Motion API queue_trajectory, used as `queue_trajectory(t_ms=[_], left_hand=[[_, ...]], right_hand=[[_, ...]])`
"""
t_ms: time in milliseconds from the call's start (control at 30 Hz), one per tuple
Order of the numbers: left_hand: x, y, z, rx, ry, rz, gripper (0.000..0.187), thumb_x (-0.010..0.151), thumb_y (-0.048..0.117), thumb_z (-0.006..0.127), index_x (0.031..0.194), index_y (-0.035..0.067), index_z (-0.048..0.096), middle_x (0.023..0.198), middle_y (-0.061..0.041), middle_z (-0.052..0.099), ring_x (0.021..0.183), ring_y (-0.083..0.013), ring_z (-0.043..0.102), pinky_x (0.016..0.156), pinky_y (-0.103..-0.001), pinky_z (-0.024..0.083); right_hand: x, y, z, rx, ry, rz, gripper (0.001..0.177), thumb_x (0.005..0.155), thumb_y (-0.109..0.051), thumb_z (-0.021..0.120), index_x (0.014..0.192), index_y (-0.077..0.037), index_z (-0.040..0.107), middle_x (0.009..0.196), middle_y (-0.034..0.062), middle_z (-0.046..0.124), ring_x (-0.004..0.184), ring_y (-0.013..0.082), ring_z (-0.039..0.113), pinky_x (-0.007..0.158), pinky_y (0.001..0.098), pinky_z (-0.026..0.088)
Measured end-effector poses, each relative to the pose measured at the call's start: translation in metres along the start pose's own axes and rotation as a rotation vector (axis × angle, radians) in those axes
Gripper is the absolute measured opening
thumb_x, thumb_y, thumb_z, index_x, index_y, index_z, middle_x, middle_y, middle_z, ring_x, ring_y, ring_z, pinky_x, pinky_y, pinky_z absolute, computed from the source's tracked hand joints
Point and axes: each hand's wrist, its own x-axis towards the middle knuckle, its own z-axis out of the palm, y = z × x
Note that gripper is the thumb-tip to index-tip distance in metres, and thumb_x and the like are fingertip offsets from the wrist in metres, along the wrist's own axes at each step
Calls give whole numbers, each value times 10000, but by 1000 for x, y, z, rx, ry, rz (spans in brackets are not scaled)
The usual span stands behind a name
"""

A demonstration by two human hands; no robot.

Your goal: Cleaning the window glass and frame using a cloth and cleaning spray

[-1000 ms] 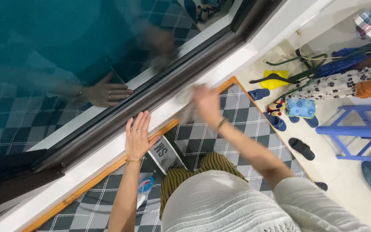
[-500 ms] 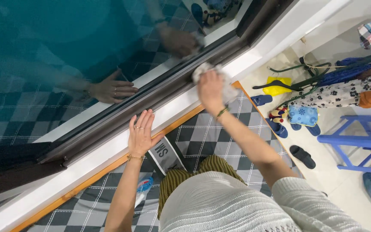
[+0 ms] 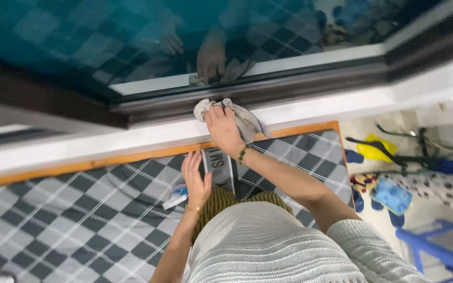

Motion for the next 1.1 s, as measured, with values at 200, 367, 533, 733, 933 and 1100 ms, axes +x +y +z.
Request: queue_trajectory(t_ms=[200, 367, 533, 733, 933, 1100], left_hand=[[-47, -16, -60, 132, 22, -253, 575, 994, 440, 313, 1358, 10, 427, 1404, -161, 457, 1341, -385, 375, 1113, -504, 262], [-16, -25, -68, 71, 177, -324, 466, 937, 183, 515, 1351, -12, 427, 1388, -196, 445, 1338, -434, 356, 1106, -544, 260], [31, -27, -62, -16, 308, -408, 454, 955, 56, 491, 1385, -12, 365, 1409, -190, 397, 1343, -403, 352, 1106, -506, 277], [79, -30, -41, -60, 383, -355, 599, 840, -76, 449, 1411, -54, 269, 1489, -273, 261, 1398, -432, 258, 1147, -516, 213], [99, -43, -19, -19, 274, -428, 585, 946, 157, 416, 1453, -77, 240, 1535, -296, 176, 1417, -451, 172, 1181, -519, 93], [95, -47, -11, 213, -13, -513, 799, 867, 390, 607, 1491, 51, 242, 1586, -234, -10, 1456, -404, -5, 1188, -523, -9]], right_hand=[[47, -78, 34, 115, -105, -190, 126, 887, -89, 547, 976, -6, 580, 856, 141, 494, 830, 292, 436, 686, 408, 333], [85, -137, 63, 139, 34, -359, 103, 852, -63, 515, 886, -8, 596, 849, 150, 487, 832, 326, 421, 705, 419, 347], [91, -142, 71, 111, 44, -380, 125, 840, -71, 512, 886, -22, 618, 857, 152, 512, 867, 334, 438, 745, 435, 368], [95, -113, 40, 369, -19, -251, 147, 848, -144, 525, 933, -57, 609, 871, 99, 535, 880, 267, 486, 808, 405, 376], [113, -62, -19, 761, -433, -209, 382, 925, -212, 506, 1263, -43, 558, 1073, 166, 633, 1015, 386, 580, 860, 491, 445], [195, -28, -157, 732, 39, -279, 485, 941, -258, 571, 1371, -44, 502, 1070, 175, 684, 868, 360, 658, 715, 455, 499]])
